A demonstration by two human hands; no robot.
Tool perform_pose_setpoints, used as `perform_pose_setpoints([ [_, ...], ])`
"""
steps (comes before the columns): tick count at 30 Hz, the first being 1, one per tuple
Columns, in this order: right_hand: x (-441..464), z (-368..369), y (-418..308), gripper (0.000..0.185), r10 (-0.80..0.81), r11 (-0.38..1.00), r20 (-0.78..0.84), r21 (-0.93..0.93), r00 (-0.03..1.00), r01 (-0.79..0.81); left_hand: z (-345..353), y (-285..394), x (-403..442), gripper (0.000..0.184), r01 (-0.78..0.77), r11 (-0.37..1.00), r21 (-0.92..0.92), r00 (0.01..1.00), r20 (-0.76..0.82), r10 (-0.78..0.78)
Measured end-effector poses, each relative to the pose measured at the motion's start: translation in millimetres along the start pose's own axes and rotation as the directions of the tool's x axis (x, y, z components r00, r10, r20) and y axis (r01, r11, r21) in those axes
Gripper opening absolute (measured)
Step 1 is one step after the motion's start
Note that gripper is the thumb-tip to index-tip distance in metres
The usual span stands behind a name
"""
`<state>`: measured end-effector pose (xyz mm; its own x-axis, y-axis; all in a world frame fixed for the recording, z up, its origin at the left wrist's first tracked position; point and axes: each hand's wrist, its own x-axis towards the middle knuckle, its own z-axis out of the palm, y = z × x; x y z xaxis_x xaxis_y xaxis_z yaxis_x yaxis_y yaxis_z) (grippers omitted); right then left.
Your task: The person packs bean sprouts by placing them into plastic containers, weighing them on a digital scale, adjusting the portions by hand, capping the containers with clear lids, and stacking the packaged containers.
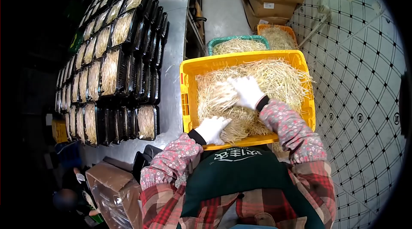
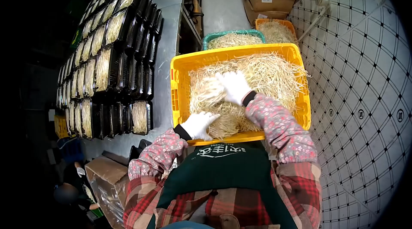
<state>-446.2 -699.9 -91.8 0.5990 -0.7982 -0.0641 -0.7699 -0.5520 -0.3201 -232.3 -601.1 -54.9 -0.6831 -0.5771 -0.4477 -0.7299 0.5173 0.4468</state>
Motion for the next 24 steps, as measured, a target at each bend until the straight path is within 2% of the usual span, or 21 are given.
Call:
perform_pose_setpoints([
  [1, 0.4, 8.0, -13.3, 0.109, 0.021, 0.997, 0.166, -0.077, 0.986, -0.008, -7.0, -1.0, 7.0, 0.094, 0.013, 0.991, -0.136, 0.997, 0.077, -0.002],
  [3, -10.4, 30.2, -18.5, 0.132, -0.005, 0.97, 0.193, -0.236, 0.981, 0.051, -2.2, -15.8, 23.2, 0.1, -0.095, 0.957, -0.272, 0.956, -0.292, 0.012],
  [4, -11.6, 29.2, -17.1, 0.132, -0.003, 0.971, 0.196, -0.236, 0.981, 0.05, -1.6, -26.3, 34.6, 0.107, -0.123, 0.975, -0.183, 0.894, -0.447, 0.028],
  [5, -13.9, 27.3, -14.3, 0.137, 0.009, 0.972, 0.233, -0.231, 0.972, 0.046, 5.6, -38.5, 45.5, 0.123, -0.014, 0.995, -0.103, 0.888, -0.459, -0.035],
  [7, -17.5, 25.0, -3.9, 0.142, 0.024, 0.973, 0.273, -0.226, 0.962, 0.039, 11.2, -39.5, 61.9, 0.137, 0.278, 0.959, -0.055, 0.924, -0.257, -0.283],
  [9, -15.3, 20.4, 13.5, 0.146, 0.112, 0.979, 0.348, -0.199, 0.931, -0.044, 35.6, -56.0, 85.6, 0.143, 0.323, 0.93, -0.176, 0.921, -0.167, -0.352],
  [10, -17.9, 17.6, 15.0, 0.127, 0.062, 0.96, 0.265, -0.28, 0.962, 0.015, 37.0, -54.7, 91.7, 0.136, 0.359, 0.916, -0.179, 0.9, -0.195, -0.39],
  [11, -15.6, 24.7, 20.5, 0.127, 0.066, 0.96, 0.263, -0.281, 0.963, 0.011, 36.9, -57.5, 96.3, 0.136, 0.355, 0.918, -0.177, 0.901, -0.195, -0.386],
  [13, -9.1, 48.3, 32.3, 0.118, 0.176, 0.984, 0.275, -0.022, 0.945, -0.177, 48.5, -68.6, 108.9, 0.125, 0.434, 0.802, -0.411, 0.823, -0.181, -0.539],
  [14, -14.7, 57.6, 36.5, 0.081, 0.161, 0.987, 0.154, -0.021, 0.975, -0.159, 56.4, -71.5, 110.1, 0.094, 0.432, 0.829, -0.355, 0.794, -0.287, -0.537],
  [15, -17.0, 60.5, 40.5, 0.081, 0.161, 0.987, 0.151, -0.019, 0.975, -0.16, 55.4, -73.9, 110.2, 0.094, 0.433, 0.83, -0.351, 0.794, -0.287, -0.536],
  [17, -19.8, 67.3, 48.0, 0.047, 0.111, 0.99, 0.146, 0.066, 0.983, -0.122, 53.6, -80.6, 108.5, 0.071, 0.467, 0.77, -0.435, 0.832, -0.078, -0.549],
  [18, -23.2, 54.7, 46.0, 0.028, 0.07, 0.994, 0.092, 0.073, 0.993, -0.077, 42.8, -68.3, 95.4, 0.051, 0.416, 0.788, -0.453, 0.831, -0.163, -0.532],
  [19, -24.9, 47.2, 46.1, 0.028, 0.069, 0.994, 0.094, 0.077, 0.993, -0.077, 44.3, -67.2, 91.7, 0.048, 0.319, 0.814, -0.485, 0.85, -0.232, -0.472],
  [21, -23.8, 34.8, 52.7, 0.018, -0.016, 0.998, 0.081, 0.058, 0.997, 0.011, 31.9, -50.5, 72.9, 0.04, 0.42, 0.825, -0.378, 0.84, -0.182, -0.511],
  [23, -23.1, 15.3, 61.7, 0.015, 0.007, 0.998, 0.088, 0.061, 0.996, -0.013, 15.9, -33.4, 52.1, 0.033, 0.374, 0.867, -0.329, 0.846, -0.261, -0.464],
  [24, -28.1, 8.8, 78.7, 0.015, -0.012, 0.992, -0.068, 0.121, 0.998, 0.02, 23.0, -40.0, 40.2, 0.032, 0.367, 0.883, -0.291, 0.84, -0.303, -0.449],
])
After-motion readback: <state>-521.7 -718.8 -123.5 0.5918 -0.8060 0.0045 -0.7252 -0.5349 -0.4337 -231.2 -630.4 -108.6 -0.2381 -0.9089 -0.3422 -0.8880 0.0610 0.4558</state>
